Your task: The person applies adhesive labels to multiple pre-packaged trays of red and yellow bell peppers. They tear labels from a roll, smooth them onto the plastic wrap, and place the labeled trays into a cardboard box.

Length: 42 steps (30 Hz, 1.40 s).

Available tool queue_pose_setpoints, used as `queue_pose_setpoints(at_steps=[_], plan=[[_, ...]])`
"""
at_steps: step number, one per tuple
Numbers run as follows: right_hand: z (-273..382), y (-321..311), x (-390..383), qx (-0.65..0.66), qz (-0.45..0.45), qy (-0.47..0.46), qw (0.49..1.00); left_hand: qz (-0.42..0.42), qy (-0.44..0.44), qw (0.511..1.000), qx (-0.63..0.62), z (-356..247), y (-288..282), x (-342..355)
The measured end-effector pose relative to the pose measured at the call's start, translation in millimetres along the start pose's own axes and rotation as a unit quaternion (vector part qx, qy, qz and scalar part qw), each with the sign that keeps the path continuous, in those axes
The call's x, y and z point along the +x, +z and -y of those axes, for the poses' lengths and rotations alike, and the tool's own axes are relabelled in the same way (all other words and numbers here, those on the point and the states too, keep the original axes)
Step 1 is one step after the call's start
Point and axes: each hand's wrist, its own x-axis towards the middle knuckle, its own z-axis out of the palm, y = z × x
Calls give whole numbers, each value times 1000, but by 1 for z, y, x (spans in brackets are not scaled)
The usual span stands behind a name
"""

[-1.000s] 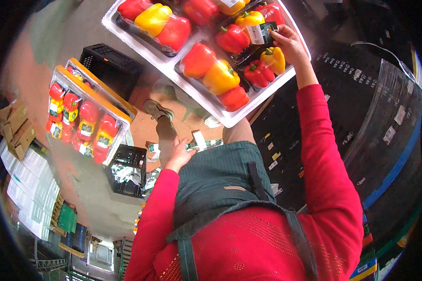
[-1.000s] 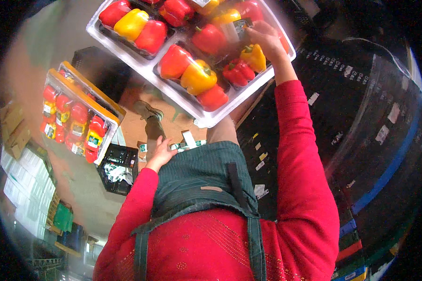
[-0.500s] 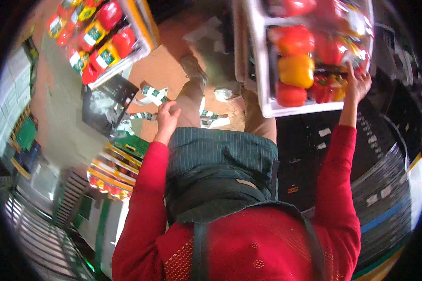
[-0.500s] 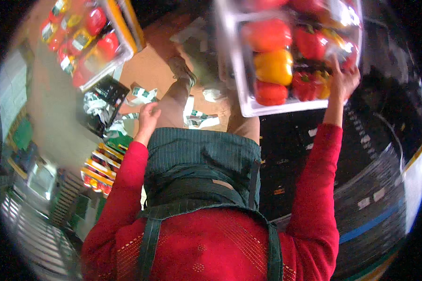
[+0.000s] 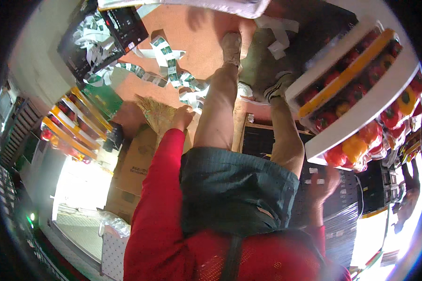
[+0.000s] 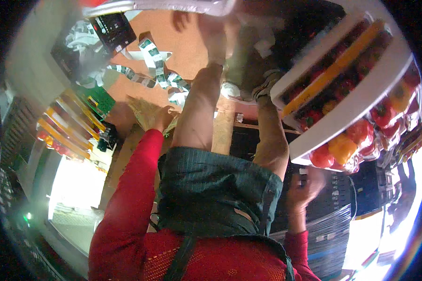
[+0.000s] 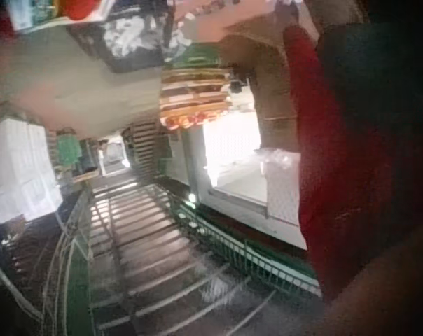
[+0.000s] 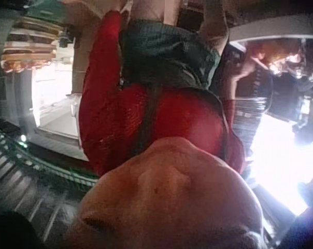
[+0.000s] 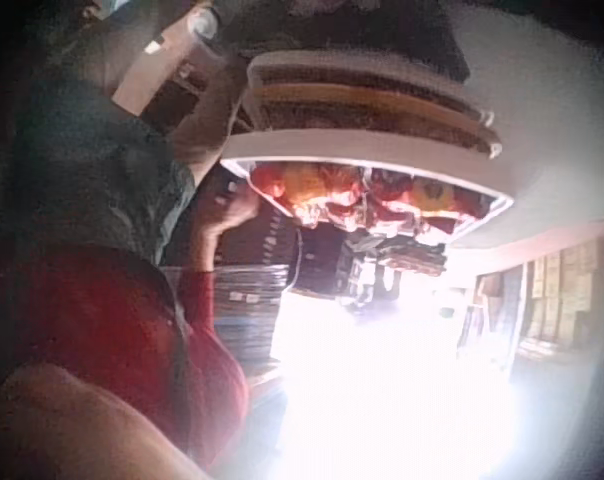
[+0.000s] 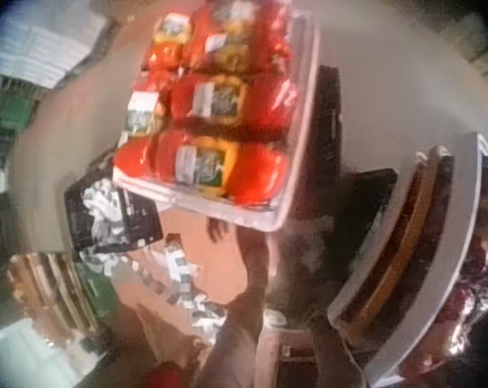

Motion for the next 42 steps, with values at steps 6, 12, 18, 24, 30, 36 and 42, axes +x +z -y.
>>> queue_pose_setpoints(at_steps=[6, 12, 18, 24, 30, 36, 42], plan=[[86, 61, 14, 150, 243, -49, 957, 57, -38, 997, 24, 16, 90, 48], [67, 94, 24, 49, 275, -77, 957, 1, -41, 997, -63, -5, 162, 118], [37, 116, 13, 45, 290, -34, 955, -33, -54, 997, -40, -2, 193, 180], [39, 111, 11, 65, 344, 10, 937, 81, -67, 992, 76, 5, 189, 164], [67, 83, 10, 71, 348, -36, 934, 82, -30, 992, 87, 43, 145, 9], [71, 84, 12, 107, 351, -24, 930, -3, 24, 1000, -14, 25, 139, 52], [48, 118, 10, 104, 396, -12, 912, -1, 0, 999, -41, -4, 203, 183]])
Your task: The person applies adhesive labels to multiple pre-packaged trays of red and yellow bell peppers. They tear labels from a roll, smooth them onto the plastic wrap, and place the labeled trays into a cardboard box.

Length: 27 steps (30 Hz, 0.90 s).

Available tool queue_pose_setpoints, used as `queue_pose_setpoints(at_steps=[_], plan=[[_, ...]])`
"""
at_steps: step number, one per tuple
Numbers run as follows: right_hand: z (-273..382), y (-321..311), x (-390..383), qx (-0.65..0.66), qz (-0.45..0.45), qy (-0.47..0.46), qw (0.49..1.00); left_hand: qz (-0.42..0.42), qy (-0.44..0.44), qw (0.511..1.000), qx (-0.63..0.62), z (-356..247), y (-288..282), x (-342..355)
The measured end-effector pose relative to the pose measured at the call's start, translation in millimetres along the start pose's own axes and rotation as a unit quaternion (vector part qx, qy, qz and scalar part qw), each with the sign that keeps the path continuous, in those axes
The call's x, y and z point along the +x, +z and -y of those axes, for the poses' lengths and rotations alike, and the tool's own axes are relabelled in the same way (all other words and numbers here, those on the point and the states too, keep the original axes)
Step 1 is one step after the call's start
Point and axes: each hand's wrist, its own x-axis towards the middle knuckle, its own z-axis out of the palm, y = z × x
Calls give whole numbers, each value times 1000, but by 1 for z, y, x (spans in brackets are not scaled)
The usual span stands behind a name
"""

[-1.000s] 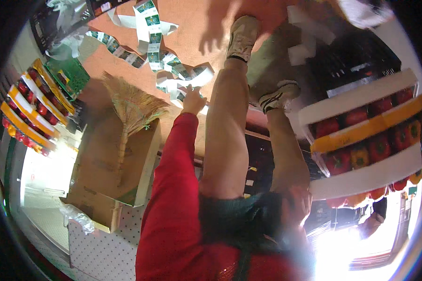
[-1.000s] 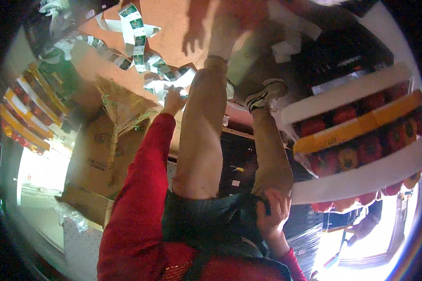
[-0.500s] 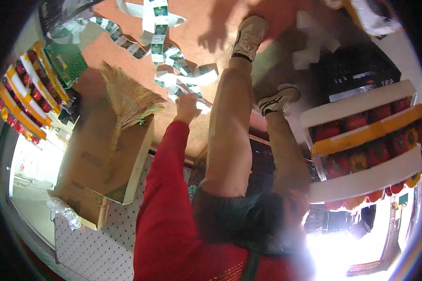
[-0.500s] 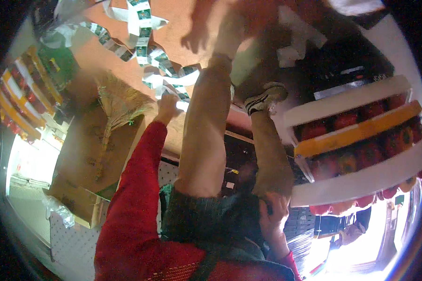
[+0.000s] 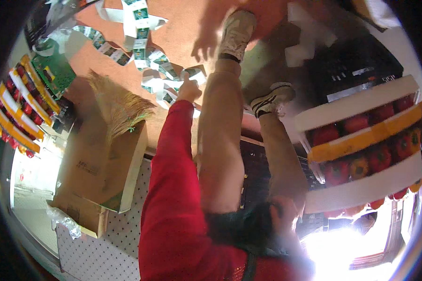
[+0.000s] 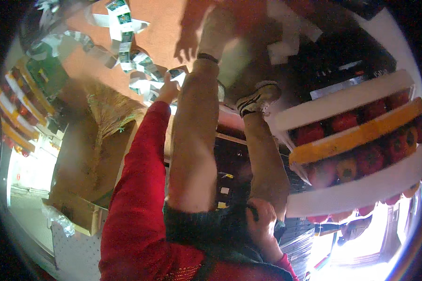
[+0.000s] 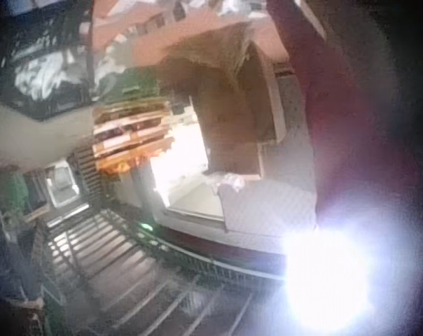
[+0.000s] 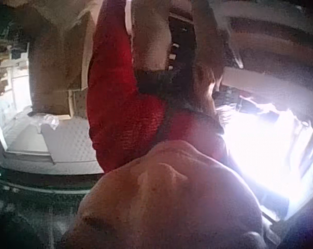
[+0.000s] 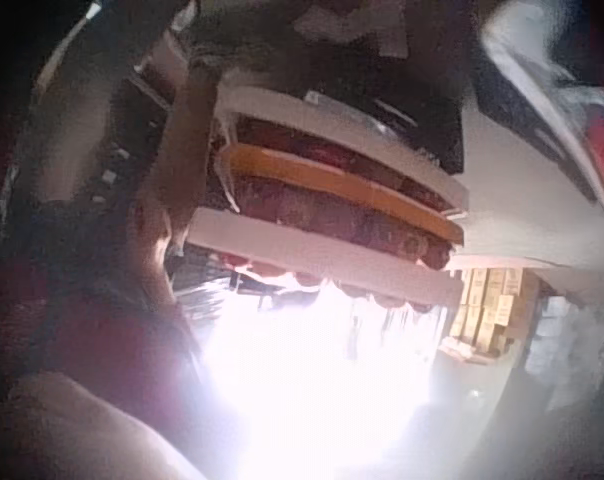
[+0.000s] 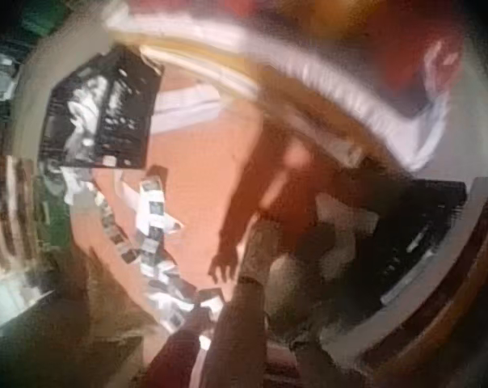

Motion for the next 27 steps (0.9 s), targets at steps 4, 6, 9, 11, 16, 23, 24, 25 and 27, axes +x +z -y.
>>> queue_pose_setpoints(at_steps=[4, 6, 9, 11, 16, 23, 24, 25, 27], plan=[[-16, 15, 6, -2, 15, 47, 999, 109, -73, 991, 13, 18, 17, 36], [-17, 20, 6, -40, -17, 22, 999, 97, -65, 993, 9, 21, 15, 26], [-11, 21, 0, -17, -15, 20, 1000, 194, -70, 963, 171, 22, -1, -26], [-5, 19, -8, 3, -5, 12, 1000, 95, 13, 973, 210, 39, -22, -117], [8, 12, -39, -8, -7, -33, 999, -98, -101, 956, -259, 125, -120, -348], [28, -8, -67, -20, 28, 23, 999, -264, -236, 935, -12, 193, -284, -554], [34, -15, -67, -15, 2, -19, 1000, -259, -150, 938, 172, 185, -306, -568], [43, -23, -67, -7, -29, -54, 998, -297, -123, 924, 209, 172, -323, -575], [63, -39, -60, 5, -81, -107, 991, -322, -143, 897, 267, 141, -372, -590]])
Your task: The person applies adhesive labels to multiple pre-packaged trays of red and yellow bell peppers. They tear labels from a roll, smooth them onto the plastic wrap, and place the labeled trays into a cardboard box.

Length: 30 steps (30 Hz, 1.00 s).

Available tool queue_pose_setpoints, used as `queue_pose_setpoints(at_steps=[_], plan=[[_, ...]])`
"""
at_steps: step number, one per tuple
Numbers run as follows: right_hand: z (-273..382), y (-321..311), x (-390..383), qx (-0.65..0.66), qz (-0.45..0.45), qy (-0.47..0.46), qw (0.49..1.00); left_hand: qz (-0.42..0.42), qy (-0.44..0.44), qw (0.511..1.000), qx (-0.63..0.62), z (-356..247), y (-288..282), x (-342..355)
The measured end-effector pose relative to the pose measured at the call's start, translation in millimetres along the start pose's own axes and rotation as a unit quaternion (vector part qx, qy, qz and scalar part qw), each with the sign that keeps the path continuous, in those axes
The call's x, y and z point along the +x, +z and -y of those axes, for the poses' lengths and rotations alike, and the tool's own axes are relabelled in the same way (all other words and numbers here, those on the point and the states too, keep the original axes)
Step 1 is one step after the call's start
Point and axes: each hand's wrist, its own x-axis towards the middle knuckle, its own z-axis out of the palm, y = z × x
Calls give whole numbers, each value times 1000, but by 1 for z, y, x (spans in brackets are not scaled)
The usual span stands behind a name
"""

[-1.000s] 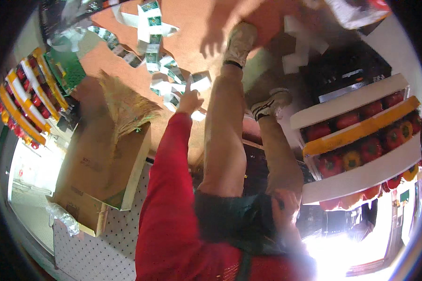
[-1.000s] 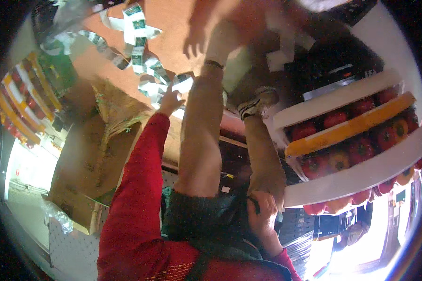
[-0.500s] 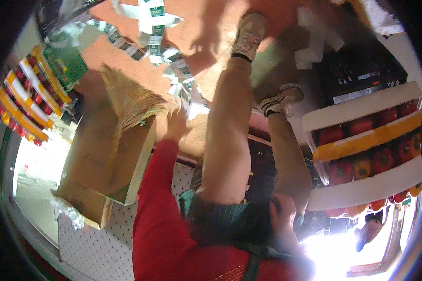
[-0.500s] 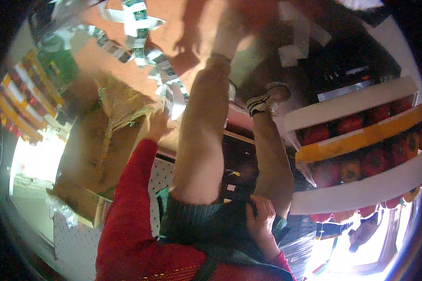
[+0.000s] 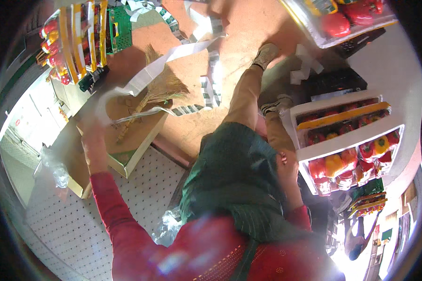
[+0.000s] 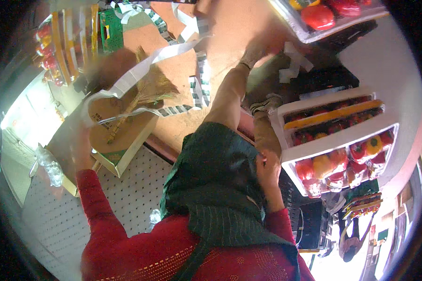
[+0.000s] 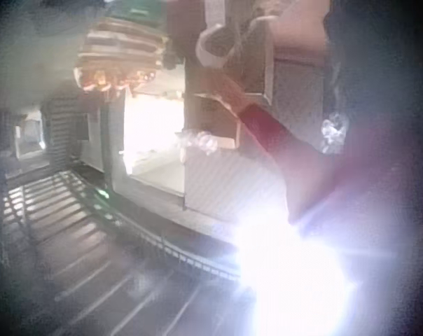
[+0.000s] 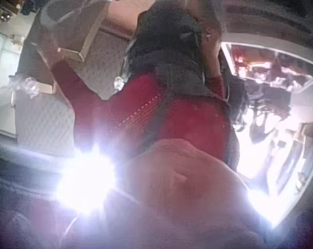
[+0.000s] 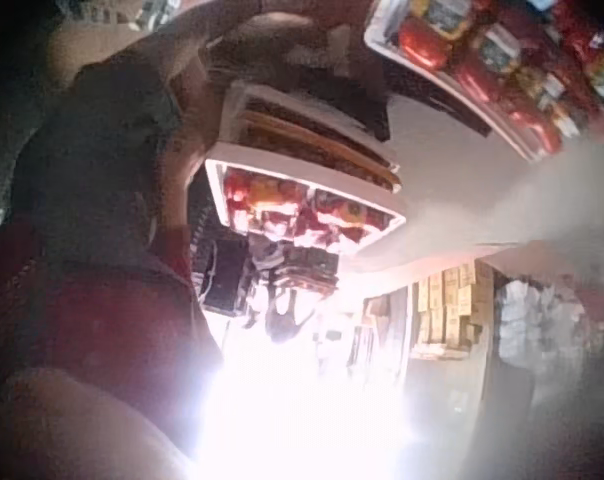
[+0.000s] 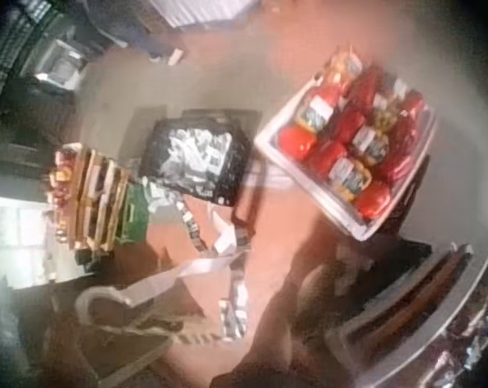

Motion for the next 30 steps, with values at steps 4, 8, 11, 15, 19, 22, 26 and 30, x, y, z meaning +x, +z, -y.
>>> queue_pose_setpoints(at_steps=[4, 8, 11, 15, 19, 22, 26, 30], plan=[[46, -40, 12, 39, -58, -35, 997, -91, -86, 847, -517, -38, -97, 41], [102, -81, 28, 58, -109, -119, 985, -166, -96, 754, -629, -77, -180, 63], [149, -117, 27, 63, -147, -208, 965, -178, 90, 594, -779, -95, -234, 77], [211, -151, 18, 138, -116, -273, 945, -105, 252, 479, -834, -132, -289, 71], [256, -160, 5, 213, -31, -340, 916, -45, 305, 478, -822, -182, -314, 52], [274, -163, -6, 258, 10, -331, 908, 55, 340, 408, -846, -207, -316, 41], [279, -172, -16, 292, 80, -304, 903, 94, 348, 397, -844, -222, -309, 37], [277, -177, -27, 248, -6, -351, 903, 89, 381, 464, -794, -226, -305, 33]])
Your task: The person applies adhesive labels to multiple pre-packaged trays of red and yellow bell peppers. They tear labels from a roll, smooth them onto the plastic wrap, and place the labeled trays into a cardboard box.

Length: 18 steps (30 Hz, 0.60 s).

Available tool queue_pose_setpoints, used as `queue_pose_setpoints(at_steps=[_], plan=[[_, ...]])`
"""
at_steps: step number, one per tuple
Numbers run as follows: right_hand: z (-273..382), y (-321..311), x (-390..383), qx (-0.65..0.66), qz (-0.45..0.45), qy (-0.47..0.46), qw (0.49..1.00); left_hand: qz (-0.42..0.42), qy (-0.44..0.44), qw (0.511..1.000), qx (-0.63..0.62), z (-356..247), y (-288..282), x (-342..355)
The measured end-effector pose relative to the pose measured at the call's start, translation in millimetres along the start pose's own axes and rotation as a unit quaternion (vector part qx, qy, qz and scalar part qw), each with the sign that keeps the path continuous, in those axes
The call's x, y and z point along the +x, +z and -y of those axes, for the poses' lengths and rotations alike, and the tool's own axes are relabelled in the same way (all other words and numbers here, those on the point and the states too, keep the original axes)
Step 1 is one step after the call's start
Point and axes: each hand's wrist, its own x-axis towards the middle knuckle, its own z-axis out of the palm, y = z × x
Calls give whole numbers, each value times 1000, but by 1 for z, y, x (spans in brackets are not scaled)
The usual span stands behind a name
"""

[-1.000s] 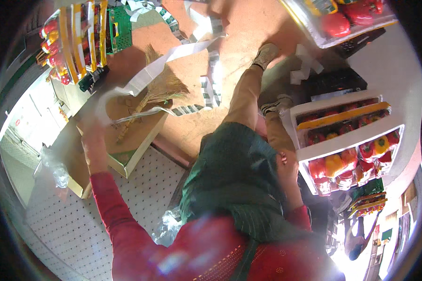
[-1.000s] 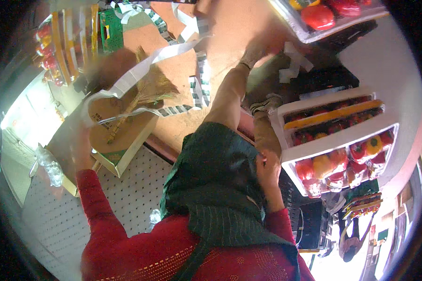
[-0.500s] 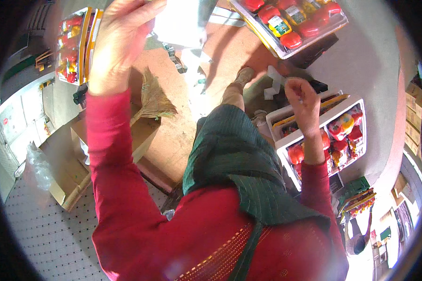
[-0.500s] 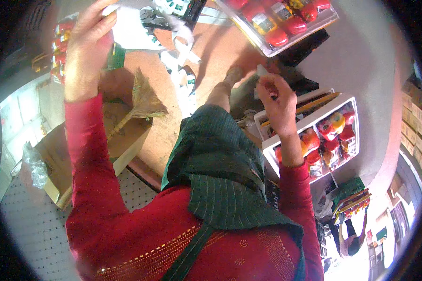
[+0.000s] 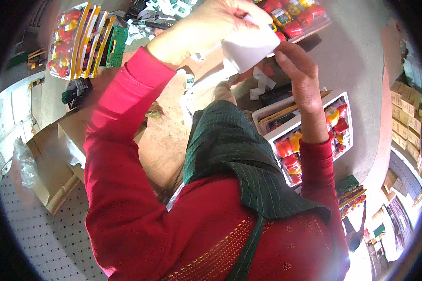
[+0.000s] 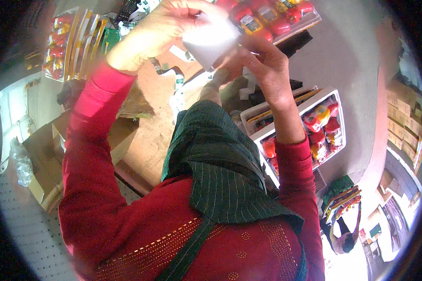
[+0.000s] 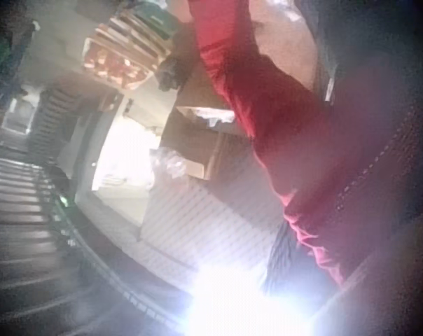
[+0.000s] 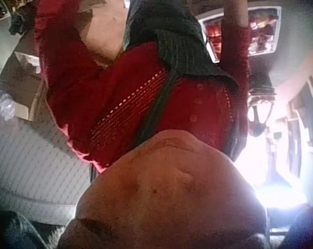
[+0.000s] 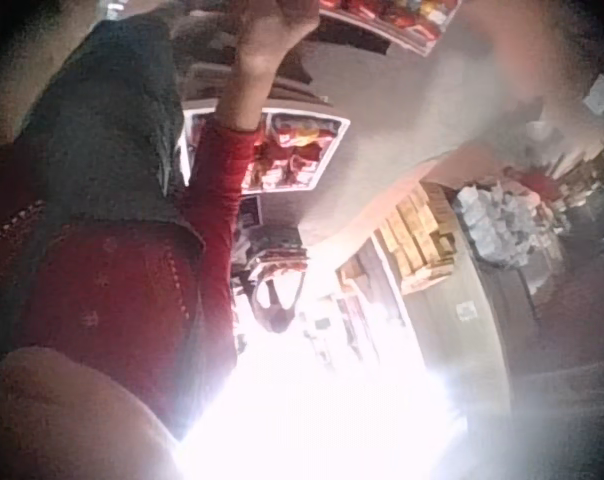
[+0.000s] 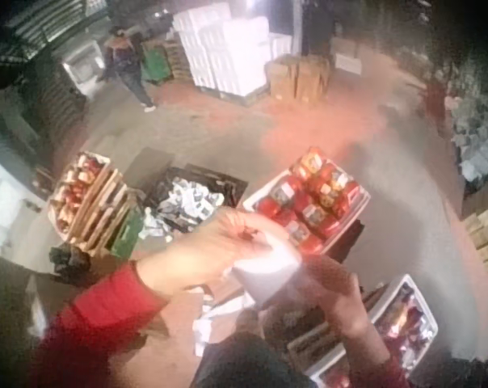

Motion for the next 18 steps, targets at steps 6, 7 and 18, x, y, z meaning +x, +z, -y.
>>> queue_pose_setpoints(at_steps=[6, 7, 18], plan=[[28, -7, -3, -158, -51, -152, 974, 139, -8, 980, 143, -7, 5, -6], [32, -6, -3, -123, -13, -127, 984, 181, 23, 976, 119, -9, 5, -5], [52, -28, -12, -223, 64, -42, 972, 319, -27, 910, 262, -39, 8, 57]])
